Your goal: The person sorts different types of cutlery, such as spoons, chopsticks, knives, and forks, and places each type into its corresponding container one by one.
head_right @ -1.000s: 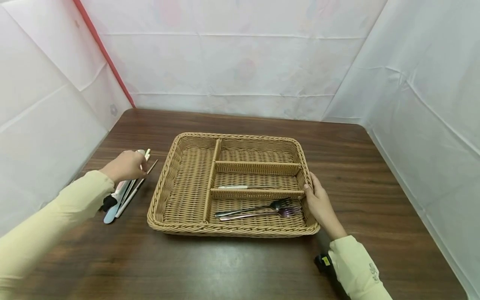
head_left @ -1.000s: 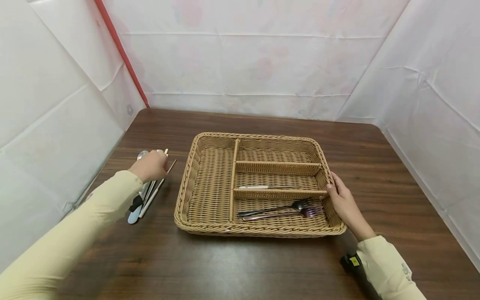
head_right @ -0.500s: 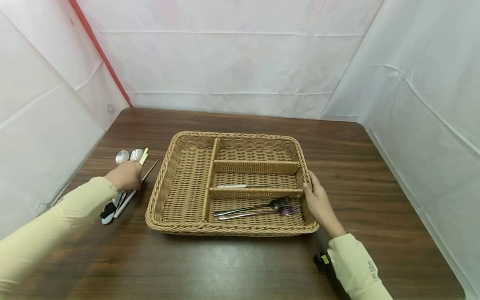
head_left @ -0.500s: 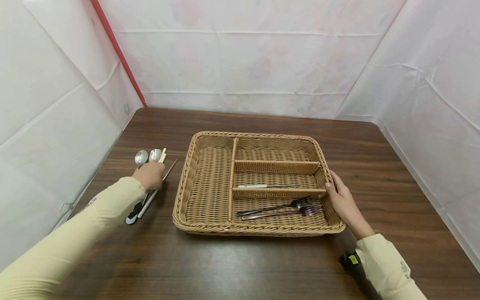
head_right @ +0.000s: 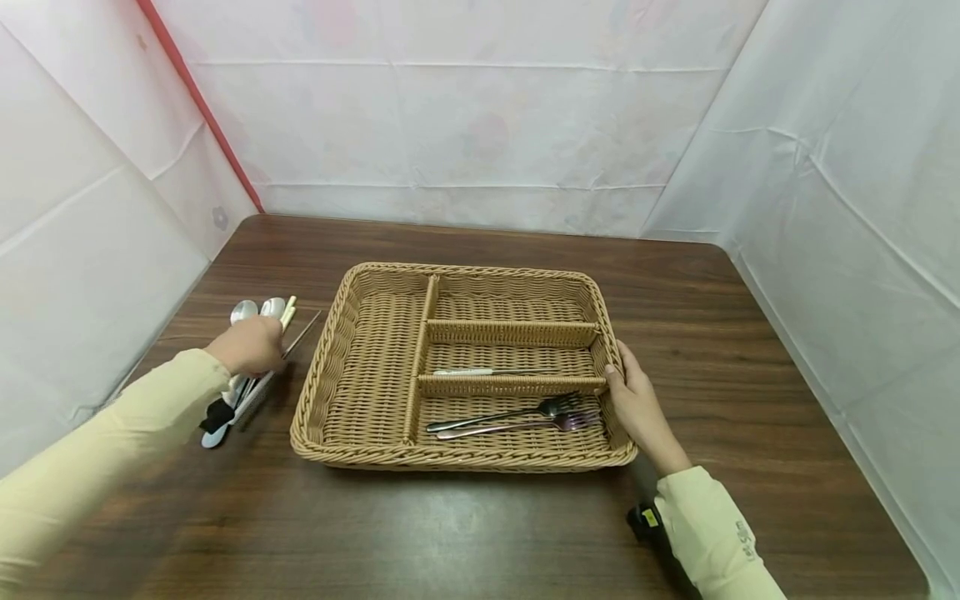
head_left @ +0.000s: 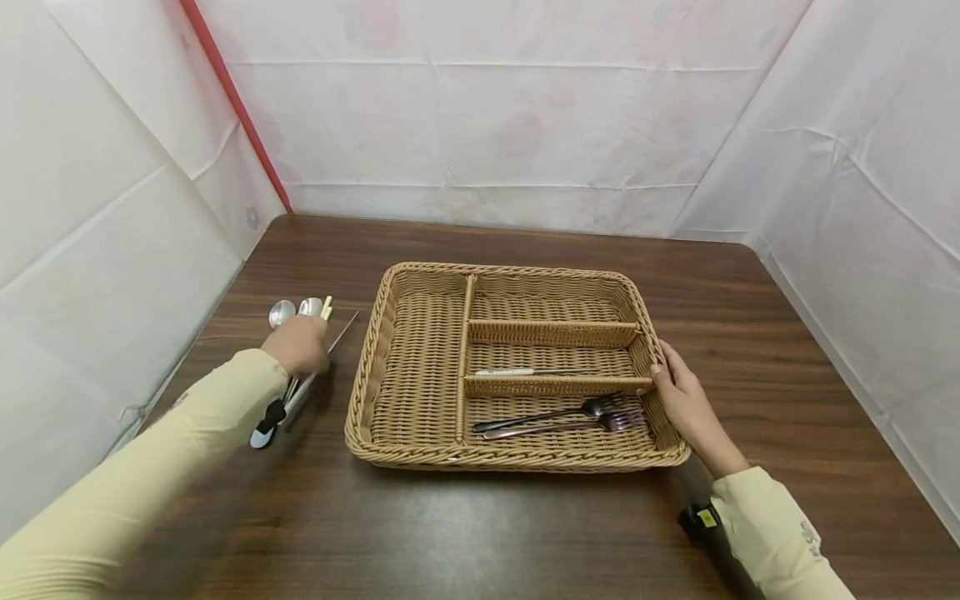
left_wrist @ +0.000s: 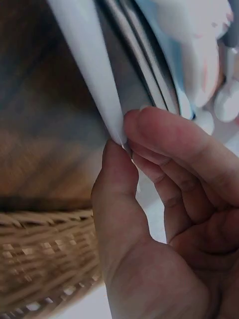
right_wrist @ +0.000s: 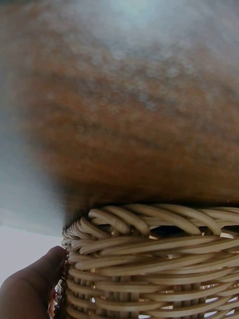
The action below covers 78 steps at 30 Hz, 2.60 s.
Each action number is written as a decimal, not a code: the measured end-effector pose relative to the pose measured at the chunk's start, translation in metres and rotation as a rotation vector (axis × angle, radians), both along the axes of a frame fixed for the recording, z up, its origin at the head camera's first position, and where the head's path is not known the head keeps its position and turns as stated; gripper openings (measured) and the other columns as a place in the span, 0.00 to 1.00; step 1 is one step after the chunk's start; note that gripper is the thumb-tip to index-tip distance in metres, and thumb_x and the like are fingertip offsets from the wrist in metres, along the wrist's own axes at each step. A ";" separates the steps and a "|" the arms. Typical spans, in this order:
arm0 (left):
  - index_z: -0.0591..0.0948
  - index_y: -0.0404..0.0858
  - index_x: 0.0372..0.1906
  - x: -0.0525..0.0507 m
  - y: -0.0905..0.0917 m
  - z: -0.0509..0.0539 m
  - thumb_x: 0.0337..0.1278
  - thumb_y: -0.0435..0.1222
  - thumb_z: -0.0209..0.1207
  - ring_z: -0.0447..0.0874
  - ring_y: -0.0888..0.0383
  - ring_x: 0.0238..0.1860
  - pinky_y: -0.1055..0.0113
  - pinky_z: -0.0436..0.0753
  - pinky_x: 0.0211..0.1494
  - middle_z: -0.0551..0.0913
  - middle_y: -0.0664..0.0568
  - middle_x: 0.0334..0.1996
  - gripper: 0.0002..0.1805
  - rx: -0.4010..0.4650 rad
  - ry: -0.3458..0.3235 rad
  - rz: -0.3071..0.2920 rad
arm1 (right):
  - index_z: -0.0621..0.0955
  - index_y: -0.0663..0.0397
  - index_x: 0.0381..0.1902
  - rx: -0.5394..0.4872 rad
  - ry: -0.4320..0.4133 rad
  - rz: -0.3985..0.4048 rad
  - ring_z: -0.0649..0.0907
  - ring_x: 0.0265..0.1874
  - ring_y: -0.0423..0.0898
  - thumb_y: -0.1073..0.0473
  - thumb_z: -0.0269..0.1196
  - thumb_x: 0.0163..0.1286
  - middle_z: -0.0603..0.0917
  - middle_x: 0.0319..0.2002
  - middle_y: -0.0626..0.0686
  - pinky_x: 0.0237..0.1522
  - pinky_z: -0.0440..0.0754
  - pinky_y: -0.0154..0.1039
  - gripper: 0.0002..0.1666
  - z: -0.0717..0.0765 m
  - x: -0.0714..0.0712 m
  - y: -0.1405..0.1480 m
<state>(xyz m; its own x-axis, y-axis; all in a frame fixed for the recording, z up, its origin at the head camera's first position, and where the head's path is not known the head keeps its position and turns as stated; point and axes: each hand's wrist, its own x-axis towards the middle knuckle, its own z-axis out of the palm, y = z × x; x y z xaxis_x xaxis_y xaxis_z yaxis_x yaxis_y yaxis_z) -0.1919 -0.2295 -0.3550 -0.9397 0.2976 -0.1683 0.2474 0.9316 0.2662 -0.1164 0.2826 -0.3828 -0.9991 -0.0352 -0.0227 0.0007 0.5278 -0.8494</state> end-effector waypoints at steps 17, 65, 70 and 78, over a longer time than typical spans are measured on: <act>0.80 0.34 0.22 -0.017 0.028 0.074 0.36 0.24 0.54 0.75 0.50 0.24 0.53 0.76 0.29 0.79 0.46 0.24 0.06 0.026 0.096 -0.043 | 0.45 0.64 0.74 -0.023 0.004 0.003 0.54 0.68 0.67 0.59 0.41 0.78 0.51 0.70 0.73 0.65 0.54 0.62 0.33 -0.001 0.000 0.000; 0.63 0.44 0.18 -0.026 0.263 0.067 0.56 0.20 0.48 0.54 0.61 0.20 0.69 0.60 0.25 0.60 0.57 0.15 0.19 -0.120 0.090 -0.559 | 0.47 0.67 0.73 -0.036 0.014 0.001 0.57 0.67 0.67 0.61 0.42 0.78 0.54 0.69 0.74 0.64 0.56 0.61 0.32 -0.006 -0.001 -0.009; 0.66 0.44 0.21 -0.028 0.268 0.060 0.59 0.22 0.48 0.57 0.61 0.21 0.69 0.61 0.25 0.64 0.56 0.18 0.16 -0.157 0.066 -0.569 | 0.49 0.68 0.73 -0.033 0.035 -0.002 0.57 0.67 0.66 0.62 0.43 0.78 0.55 0.68 0.73 0.66 0.54 0.59 0.31 -0.007 -0.001 -0.010; 0.59 0.45 0.18 -0.033 0.270 0.044 0.59 0.22 0.45 0.47 0.61 0.19 0.68 0.56 0.24 0.54 0.56 0.15 0.19 -0.153 0.046 -0.588 | 0.49 0.67 0.73 -0.042 0.039 0.004 0.58 0.67 0.65 0.63 0.43 0.78 0.56 0.68 0.73 0.66 0.54 0.58 0.31 -0.009 -0.002 -0.013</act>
